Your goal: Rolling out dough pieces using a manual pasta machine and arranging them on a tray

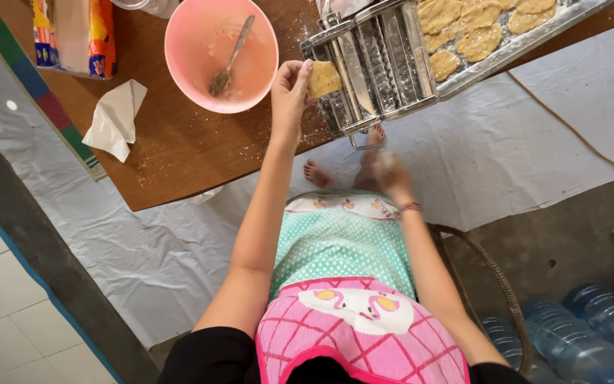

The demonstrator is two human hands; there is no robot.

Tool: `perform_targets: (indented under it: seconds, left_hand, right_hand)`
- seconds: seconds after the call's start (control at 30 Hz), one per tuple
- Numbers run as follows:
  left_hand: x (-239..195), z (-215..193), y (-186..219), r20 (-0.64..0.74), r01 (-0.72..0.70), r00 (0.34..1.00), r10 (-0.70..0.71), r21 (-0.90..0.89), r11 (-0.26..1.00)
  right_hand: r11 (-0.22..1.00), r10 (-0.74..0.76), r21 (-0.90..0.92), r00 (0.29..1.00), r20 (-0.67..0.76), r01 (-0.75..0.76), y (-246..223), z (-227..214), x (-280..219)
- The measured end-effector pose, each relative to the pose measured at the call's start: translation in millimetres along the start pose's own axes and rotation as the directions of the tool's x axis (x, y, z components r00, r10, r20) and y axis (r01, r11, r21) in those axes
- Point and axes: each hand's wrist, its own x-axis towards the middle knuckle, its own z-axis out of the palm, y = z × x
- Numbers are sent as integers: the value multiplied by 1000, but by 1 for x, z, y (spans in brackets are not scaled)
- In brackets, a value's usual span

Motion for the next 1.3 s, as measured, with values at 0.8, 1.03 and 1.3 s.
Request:
perform_targets:
  seconds: [0.8,1.03,1.3]
  left_hand:
    - [58,-30,-173,187,433,901,-392,-332,838]
    - [68,-27,-216,229,451,892,-389,-472,757]
    - [72,-23,-209,38,278,950,-311,-563,779]
  right_hand:
    - [973,55,-226,897,438,51,-114,5,13]
    - [819,67,294,593,803,-492,-126,37,-46]
    - [832,380,209,802,460,-514,-74,-87,-74]
